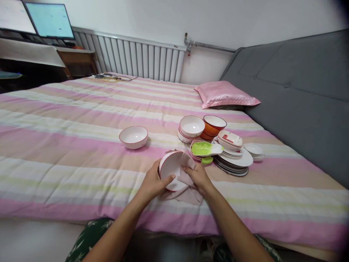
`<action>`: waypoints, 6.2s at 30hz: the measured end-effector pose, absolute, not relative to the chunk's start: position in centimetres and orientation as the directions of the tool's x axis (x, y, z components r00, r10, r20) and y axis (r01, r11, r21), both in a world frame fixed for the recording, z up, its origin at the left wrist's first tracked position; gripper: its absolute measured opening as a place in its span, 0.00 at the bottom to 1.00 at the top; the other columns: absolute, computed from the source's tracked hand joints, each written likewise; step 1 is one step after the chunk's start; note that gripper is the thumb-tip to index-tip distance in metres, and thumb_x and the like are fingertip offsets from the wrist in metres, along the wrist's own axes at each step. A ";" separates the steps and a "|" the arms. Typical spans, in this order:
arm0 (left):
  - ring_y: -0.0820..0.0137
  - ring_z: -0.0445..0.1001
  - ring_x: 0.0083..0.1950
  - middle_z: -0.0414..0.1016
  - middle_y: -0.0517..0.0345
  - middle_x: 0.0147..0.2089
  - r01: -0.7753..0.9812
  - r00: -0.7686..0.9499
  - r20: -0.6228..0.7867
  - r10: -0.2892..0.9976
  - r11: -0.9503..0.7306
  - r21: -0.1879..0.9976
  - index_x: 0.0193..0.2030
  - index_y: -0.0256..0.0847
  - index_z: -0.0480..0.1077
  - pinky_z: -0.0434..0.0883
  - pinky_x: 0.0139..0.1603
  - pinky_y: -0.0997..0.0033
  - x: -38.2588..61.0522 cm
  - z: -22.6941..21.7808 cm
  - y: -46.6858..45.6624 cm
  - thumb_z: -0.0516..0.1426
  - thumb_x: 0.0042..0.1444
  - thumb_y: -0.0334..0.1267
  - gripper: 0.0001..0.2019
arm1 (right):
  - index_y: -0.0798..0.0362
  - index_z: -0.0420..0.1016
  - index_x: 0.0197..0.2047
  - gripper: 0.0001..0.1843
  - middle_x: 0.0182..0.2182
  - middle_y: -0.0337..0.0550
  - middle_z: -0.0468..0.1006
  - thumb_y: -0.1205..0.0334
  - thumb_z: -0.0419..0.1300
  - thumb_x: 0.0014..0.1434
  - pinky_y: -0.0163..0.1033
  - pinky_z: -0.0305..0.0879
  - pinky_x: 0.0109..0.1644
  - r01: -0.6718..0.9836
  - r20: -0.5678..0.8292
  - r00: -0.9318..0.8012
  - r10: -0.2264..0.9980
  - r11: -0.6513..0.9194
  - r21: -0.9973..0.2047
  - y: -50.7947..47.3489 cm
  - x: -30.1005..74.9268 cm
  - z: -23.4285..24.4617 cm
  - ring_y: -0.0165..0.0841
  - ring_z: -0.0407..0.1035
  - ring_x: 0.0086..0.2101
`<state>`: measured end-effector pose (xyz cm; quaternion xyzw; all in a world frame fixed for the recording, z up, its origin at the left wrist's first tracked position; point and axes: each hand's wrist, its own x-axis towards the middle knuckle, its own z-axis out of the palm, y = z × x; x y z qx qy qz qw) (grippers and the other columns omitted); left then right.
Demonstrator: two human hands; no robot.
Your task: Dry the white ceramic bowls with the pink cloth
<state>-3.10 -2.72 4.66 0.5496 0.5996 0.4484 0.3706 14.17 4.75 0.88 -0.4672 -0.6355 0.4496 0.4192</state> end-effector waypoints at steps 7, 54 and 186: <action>0.55 0.71 0.52 0.72 0.45 0.52 -0.023 -0.185 -0.028 0.982 0.024 0.999 0.56 0.37 0.62 0.70 0.49 0.57 -2.9 6.1 -2.9 0.64 0.44 0.46 0.32 | 0.57 0.75 0.34 0.15 0.27 0.42 0.79 0.69 0.59 0.38 0.37 0.70 0.28 -0.032 -0.211 -0.281 0.936 -0.229 -0.973 4.2 13.9 3.8 0.35 0.72 0.25; 0.70 0.75 0.37 0.77 0.52 0.43 -0.332 -0.288 -0.105 0.952 0.003 0.943 0.49 0.39 0.67 0.69 0.33 0.77 -2.9 7.0 -3.0 0.62 0.48 0.40 0.21 | 0.55 0.74 0.44 0.20 0.37 0.48 0.78 0.62 0.51 0.48 0.39 0.64 0.41 0.539 -0.132 -0.189 0.973 -0.010 -0.842 2.3 15.8 2.4 0.41 0.71 0.38; 0.70 0.75 0.38 0.79 0.55 0.37 0.775 -0.225 0.715 0.662 -0.323 0.543 0.39 0.41 0.75 0.73 0.42 0.70 -2.1 5.4 -3.2 0.57 0.57 0.35 0.06 | 0.55 0.66 0.58 0.24 0.51 0.48 0.75 0.71 0.48 0.60 0.35 0.68 0.48 0.683 0.489 -0.347 0.801 0.573 -0.454 0.4 15.6 4.5 0.34 0.73 0.47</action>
